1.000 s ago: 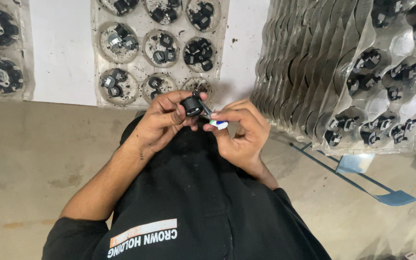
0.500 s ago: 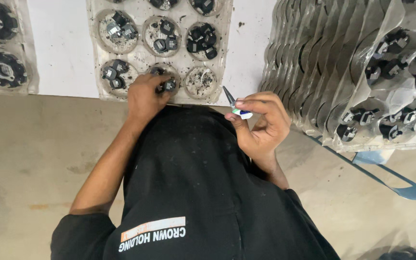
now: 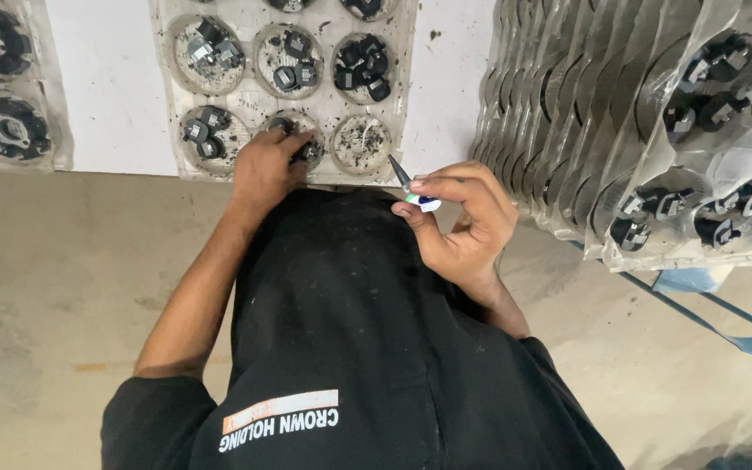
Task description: The person picks small black plastic components one at a time from a tray, squeezes adhesive from a tube onto each component, and places the treated component back into the tray. They repeat this cycle for successive components across the work table.
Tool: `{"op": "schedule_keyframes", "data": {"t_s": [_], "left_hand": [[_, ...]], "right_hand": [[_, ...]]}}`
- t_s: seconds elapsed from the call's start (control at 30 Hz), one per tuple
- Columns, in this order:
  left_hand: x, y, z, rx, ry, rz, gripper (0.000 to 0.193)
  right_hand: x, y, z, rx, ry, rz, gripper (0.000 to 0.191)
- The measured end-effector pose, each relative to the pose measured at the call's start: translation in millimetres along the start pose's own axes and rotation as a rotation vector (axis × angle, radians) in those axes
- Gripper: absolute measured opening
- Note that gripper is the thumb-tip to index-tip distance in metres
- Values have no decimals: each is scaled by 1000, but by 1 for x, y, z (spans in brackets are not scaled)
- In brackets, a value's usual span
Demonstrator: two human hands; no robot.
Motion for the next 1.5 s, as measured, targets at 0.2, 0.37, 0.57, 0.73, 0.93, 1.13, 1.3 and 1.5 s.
{"op": "schedule_keyframes", "data": {"t_s": [0.2,0.37,0.57,0.73,0.93,1.13,1.3,1.5], "left_hand": [[37,-6,-21,8,-93,84,36],[26,-22,-18,-209,-231,-40,41],[9,-28,-27,-244,-291,-119,34],[12,-20,-22,-247,-324,32,33],[18,-6,-15,-146,-351,147,26],[41,-5,-13,-151,-192,196,30],[54,-13,-13,-10,-66,177,29],[22,-62,45,-179,-62,234,26]], "right_hand": [[4,-2,3,8,24,8,29],[1,-2,3,20,20,-7,30],[1,0,4,26,24,-5,30],[3,1,6,5,33,10,29],[5,1,8,13,29,2,31],[22,2,11,-6,70,75,33],[38,7,22,-65,78,136,31],[33,19,43,-139,-152,187,36]]}}
Point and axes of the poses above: each hand's wrist, its own y-axis away from the middle knuckle, its own x-axis out of the back of the hand, z = x × y, the point moved 9 cm from there along -y, towards the middle knuckle, and after that the axes turned 2 degrees about x, right-handed, at the moved point
